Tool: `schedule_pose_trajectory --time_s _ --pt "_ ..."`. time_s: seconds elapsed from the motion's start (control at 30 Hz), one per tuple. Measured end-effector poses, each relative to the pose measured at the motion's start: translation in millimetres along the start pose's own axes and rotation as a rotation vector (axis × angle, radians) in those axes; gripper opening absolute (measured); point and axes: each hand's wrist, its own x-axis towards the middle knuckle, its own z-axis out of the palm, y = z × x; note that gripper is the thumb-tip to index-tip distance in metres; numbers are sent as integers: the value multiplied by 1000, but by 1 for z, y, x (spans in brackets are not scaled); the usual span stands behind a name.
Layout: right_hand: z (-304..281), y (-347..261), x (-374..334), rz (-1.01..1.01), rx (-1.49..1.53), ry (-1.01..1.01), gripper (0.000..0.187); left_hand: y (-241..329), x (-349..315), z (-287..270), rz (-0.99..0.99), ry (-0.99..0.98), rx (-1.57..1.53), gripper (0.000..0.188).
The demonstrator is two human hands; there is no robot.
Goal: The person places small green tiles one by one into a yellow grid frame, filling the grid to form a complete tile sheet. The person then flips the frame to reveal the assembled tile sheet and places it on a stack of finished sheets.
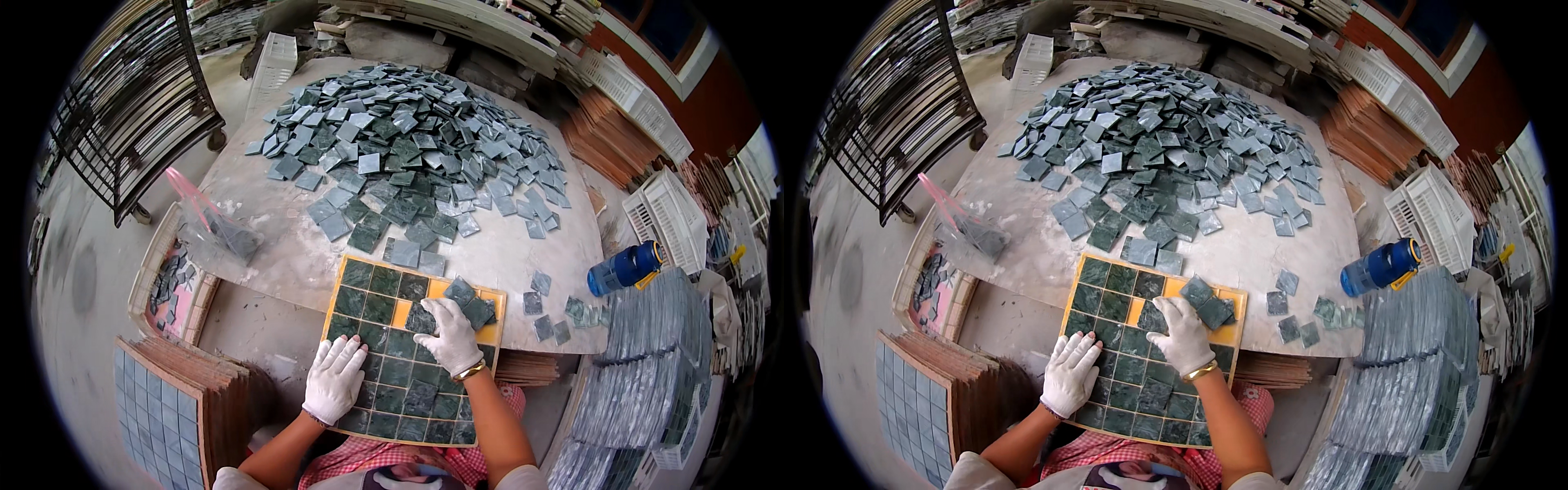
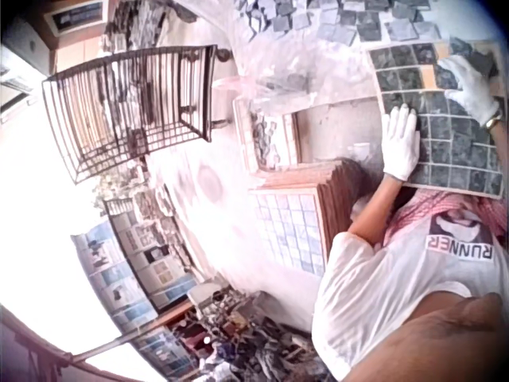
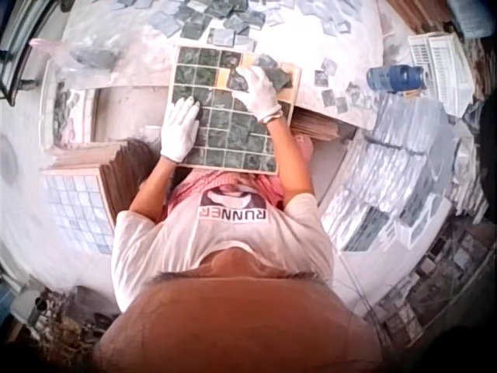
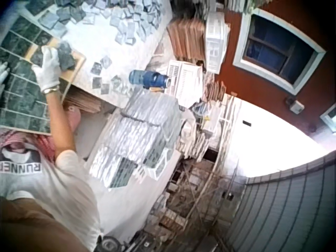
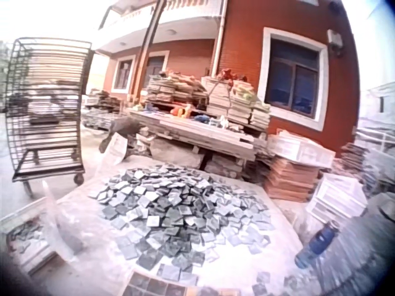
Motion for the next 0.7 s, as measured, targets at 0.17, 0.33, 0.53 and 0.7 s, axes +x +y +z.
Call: schedule_pose_trajectory --time_s 0.17,0.33,0.53,0.7 --pt "9 0 7 -120 -103 43 66 -2 0 -2 6 15 -23 46" --pt "6 -6 9 -177 -181 59 64 -3 -2 0 5 31 -35 46" --pt "17 0 6 -154 -225 30 44 -2 2 -2 14 33 -20 45" --pt "19 -4 16 -247 -197 -157 35 2 6 3 17 9 1 46"
